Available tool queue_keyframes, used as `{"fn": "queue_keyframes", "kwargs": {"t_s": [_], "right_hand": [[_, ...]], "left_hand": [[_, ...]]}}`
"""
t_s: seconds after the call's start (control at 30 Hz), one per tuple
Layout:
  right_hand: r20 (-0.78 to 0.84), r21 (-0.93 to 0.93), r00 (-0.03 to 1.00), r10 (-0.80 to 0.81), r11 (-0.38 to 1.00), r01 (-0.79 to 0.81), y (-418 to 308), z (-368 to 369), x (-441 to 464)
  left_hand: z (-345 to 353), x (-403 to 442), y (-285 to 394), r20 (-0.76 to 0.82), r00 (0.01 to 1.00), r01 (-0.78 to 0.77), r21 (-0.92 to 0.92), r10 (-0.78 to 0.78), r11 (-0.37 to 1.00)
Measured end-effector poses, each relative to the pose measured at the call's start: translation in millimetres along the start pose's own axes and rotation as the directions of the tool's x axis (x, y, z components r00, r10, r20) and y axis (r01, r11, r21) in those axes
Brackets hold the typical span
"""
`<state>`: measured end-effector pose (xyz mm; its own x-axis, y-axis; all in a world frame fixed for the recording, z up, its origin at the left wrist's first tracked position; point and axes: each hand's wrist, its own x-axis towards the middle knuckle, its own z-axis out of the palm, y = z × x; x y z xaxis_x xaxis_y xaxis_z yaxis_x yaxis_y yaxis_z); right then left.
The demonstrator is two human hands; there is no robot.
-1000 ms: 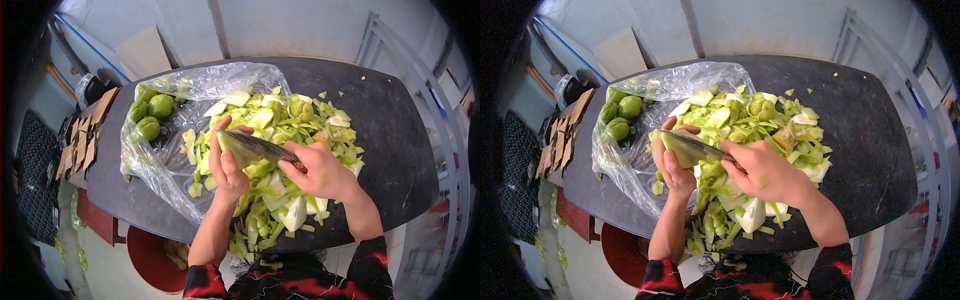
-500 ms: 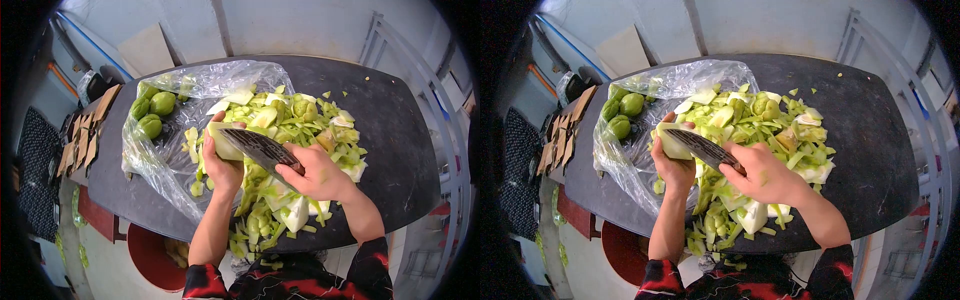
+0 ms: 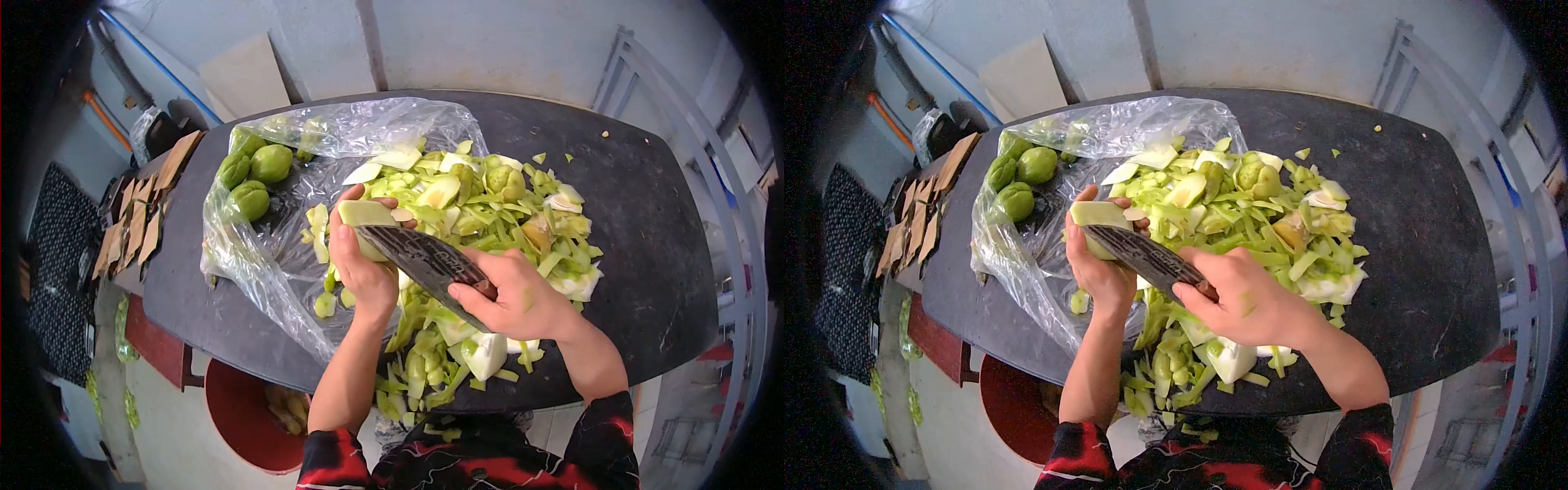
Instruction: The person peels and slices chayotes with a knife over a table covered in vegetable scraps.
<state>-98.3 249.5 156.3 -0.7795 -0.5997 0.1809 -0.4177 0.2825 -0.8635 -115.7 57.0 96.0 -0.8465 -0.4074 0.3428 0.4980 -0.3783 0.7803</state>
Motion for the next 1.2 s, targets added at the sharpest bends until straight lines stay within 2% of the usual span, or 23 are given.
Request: {"fn": "queue_keyframes", "kwargs": {"t_s": [0.1, 0.17, 0.2, 0.27, 0.3, 0.37, 0.4, 0.47, 0.5, 0.57, 0.87, 0.93, 1.03, 1.1, 1.2], "right_hand": [[0.007, -0.005, 1.000, 0.013, 1.000, -0.013, -1, 3, -1], [-0.143, -0.165, 0.988, -0.059, 0.986, 0.035, 10, 6, -1], [-0.147, -0.169, 0.987, -0.060, 0.985, 0.035, 7, 4, -1], [-0.129, -0.114, 0.991, 0.033, 0.992, -0.048, -1, 0, 0], [-0.124, -0.114, 0.992, 0.031, 0.993, -0.045, -1, 1, 0], [-0.105, 0.013, 0.994, 0.025, 1.000, -0.024, 1, 1, -1], [-0.106, 0.013, 0.994, 0.026, 1.000, -0.025, 3, -1, -1], [0.062, 0.257, 0.970, 0.234, 0.935, -0.243, 10, -6, 2], [0.063, 0.257, 0.970, 0.234, 0.935, -0.242, 11, -8, 2], [0.148, 0.476, 0.959, 0.243, 0.832, -0.284, 12, -12, 5], [0.256, 0.556, 0.948, 0.189, 0.773, -0.304, 31, -20, 10], [0.295, 0.630, 0.940, 0.170, 0.705, -0.325, 31, -21, 11], [0.308, 0.625, 0.939, 0.151, 0.712, -0.319, 36, -18, 12], [0.324, 0.611, 0.932, 0.163, 0.716, -0.338, 37, -16, 12], [0.342, 0.609, 0.926, 0.162, 0.712, -0.349, 40, -11, 13]], "left_hand": [[2, -1, 0, -0.022, 1.000, -0.011, 0.032, 0.012, 0.999], [-2, 0, -1, 0.012, 0.996, -0.091, 0.082, 0.090, 0.993], [-2, 1, -1, 0.025, 0.993, -0.118, 0.096, 0.116, 0.988], [-1, 2, -1, 0.023, 0.995, -0.102, 0.008, 0.101, 0.995], [-2, 3, -1, 0.020, 0.995, -0.097, -0.019, 0.098, 0.995], [0, 7, 4, -0.178, 0.968, 0.130, -0.235, -0.174, 0.963], [2, 8, 7, -0.174, 0.968, 0.142, -0.222, -0.183, 0.965], [-4, 8, 6, -0.130, 0.975, 0.149, -0.215, -0.179, 0.965], [-6, 7, 6, -0.087, 0.981, 0.154, -0.208, -0.175, 0.966], [-7, 6, 7, -0.068, 0.983, 0.155, -0.204, -0.172, 0.967], [-7, 3, 12, -0.020, 0.991, 0.125, -0.151, -0.130, 0.981], [-8, 2, 12, 0.000, 0.994, 0.110, -0.125, -0.111, 0.986], [-11, 2, 8, 0.008, 0.992, 0.123, -0.155, -0.123, 0.980], [-11, 2, 2, 0.041, 0.997, 0.063, -0.121, -0.058, 0.991], [-12, 0, 2, 0.058, 0.996, 0.073, -0.090, -0.068, 0.993]]}}
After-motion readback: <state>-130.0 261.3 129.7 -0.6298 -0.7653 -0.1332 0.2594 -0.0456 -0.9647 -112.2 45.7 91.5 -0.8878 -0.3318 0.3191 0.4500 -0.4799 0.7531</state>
